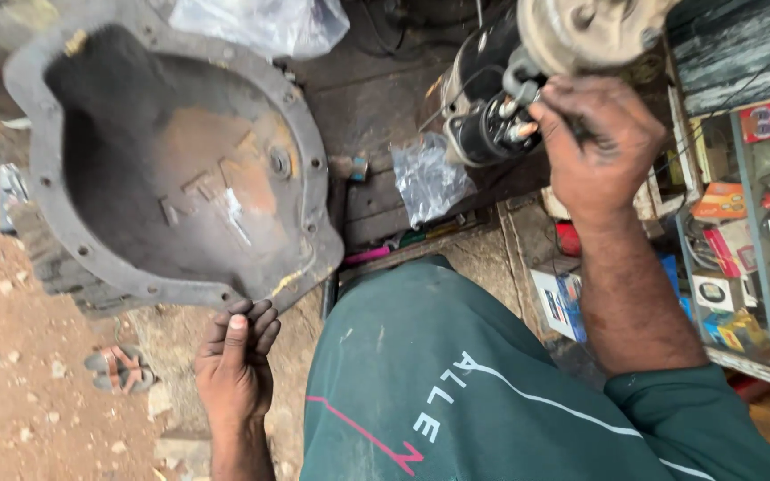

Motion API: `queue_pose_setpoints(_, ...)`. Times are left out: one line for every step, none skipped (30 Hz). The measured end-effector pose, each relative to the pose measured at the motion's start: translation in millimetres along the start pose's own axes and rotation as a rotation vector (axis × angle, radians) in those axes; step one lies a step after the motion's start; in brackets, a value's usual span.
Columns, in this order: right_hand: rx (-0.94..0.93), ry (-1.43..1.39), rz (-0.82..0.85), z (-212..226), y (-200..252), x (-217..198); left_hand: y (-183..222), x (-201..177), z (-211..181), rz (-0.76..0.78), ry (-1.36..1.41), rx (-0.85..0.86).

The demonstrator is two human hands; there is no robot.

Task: Servicing and assembling components of a starter motor on a workbench using hand tools.

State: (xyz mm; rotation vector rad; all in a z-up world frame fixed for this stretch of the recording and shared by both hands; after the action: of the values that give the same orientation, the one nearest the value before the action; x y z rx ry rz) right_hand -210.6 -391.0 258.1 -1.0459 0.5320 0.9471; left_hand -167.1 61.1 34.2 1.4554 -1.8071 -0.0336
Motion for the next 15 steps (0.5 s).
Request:
queue_pose_setpoints(0.006,-0.001,0.01,-4.3,1.8,3.0,4.4,1.0,3.0,-0.007,0.001,-0.009)
queue_pose_setpoints(-0.018,-0.053,-0.011,-7.2,4.5,3.8,9.2,4.2,6.6,0.022,0.006,-0.026)
queue_pose_setpoints(-0.046,-0.109,-0.028,-10.2,6.1,4.9,16.0,7.5,11.3,0.046,0.015,-0.039)
queue_pose_setpoints(-0.045,-0.114,-0.015,-13.4,6.2,4.9,20.6,13.1,14.5,0.034,0.021,-0.044)
queue_pose_setpoints(-0.066,-0.139,-0.031,-15.9,6.2,4.9,25.6,23.3,17.0,0.107,-0.047,-0.057)
queue_pose_setpoints(-0.087,-0.165,-0.048,-18.4,6.2,4.1,31.5,34.2,19.6,0.18,-0.114,-0.072)
queue_pose_setpoints(-0.094,-0.176,-0.043,-15.8,3.8,4.3,35.6,32.2,29.1,0.168,-0.112,-0.065)
queue_pose_setpoints(-0.108,-0.126,-0.052,-12.3,1.6,2.7,40.3,35.3,41.6,0.228,-0.045,-0.099)
queue_pose_setpoints(-0.124,-0.074,-0.061,-9.6,-0.9,0.0,44.4,40.0,55.2,0.29,0.025,-0.133)
queue_pose_setpoints(-0.132,-0.083,-0.057,-7.9,-1.1,-0.1,43.9,40.5,66.4,0.28,0.029,-0.125)
queue_pose_setpoints(-0.147,-0.071,-0.056,-6.1,0.0,-0.1,46.5,40.9,83.8,0.256,0.128,-0.186)
queue_pose_setpoints(-0.162,-0.06,-0.056,-4.5,1.5,-0.5,49.6,42.0,101.6,0.233,0.228,-0.245)
queue_pose_setpoints(-0.172,-0.074,-0.051,-6.0,2.6,1.3,50.2,44.7,114.0,0.22,0.231,-0.232)
queue_pose_setpoints(-0.16,-0.149,-0.052,-10.0,3.6,1.9,51.6,46.6,129.9,0.169,0.261,-0.272)
queue_pose_setpoints(-0.142,-0.222,-0.055,-14.4,5.7,2.5,52.2,48.1,144.6,0.121,0.287,-0.314)
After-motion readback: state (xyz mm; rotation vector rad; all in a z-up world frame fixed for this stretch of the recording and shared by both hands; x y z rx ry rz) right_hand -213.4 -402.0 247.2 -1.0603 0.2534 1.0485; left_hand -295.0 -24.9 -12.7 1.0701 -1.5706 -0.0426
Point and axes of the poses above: each hand's wrist, its own y-axis away from the middle knuckle, its own x-axis out of the palm, z = x × y, the point moved 6 cm from there along -y, towards the middle knuckle, and after that the axes turned 10 degrees about z, right-handed, at the moved point
